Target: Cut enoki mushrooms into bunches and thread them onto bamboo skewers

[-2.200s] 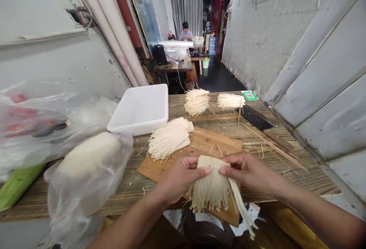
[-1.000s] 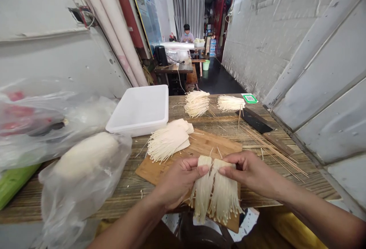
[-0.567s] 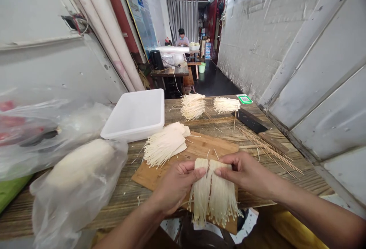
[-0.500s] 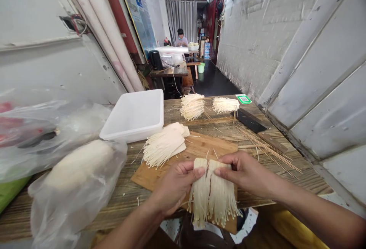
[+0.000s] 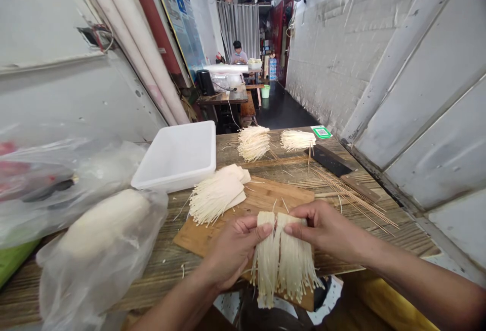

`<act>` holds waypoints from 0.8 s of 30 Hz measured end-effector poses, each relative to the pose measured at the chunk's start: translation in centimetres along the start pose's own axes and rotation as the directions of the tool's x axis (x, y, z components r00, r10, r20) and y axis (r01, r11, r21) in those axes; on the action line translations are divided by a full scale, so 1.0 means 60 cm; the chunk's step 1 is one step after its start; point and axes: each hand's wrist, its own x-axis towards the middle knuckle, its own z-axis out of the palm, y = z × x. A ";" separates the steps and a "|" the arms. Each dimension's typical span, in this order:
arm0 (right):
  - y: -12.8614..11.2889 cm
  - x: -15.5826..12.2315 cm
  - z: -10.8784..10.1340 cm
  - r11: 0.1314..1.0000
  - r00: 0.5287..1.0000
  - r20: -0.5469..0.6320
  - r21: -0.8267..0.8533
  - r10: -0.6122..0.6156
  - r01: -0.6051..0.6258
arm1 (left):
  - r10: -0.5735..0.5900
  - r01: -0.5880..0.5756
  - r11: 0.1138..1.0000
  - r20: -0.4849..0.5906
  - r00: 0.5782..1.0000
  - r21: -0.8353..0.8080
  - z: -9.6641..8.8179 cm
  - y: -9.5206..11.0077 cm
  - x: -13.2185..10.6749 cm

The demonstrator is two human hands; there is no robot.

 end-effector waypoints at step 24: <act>0.012 0.014 0.007 0.986 0.995 -0.089 -0.164 -0.037 0.022 | 0.073 -0.068 0.994 -0.063 0.995 0.083 -0.004 -0.015 0.017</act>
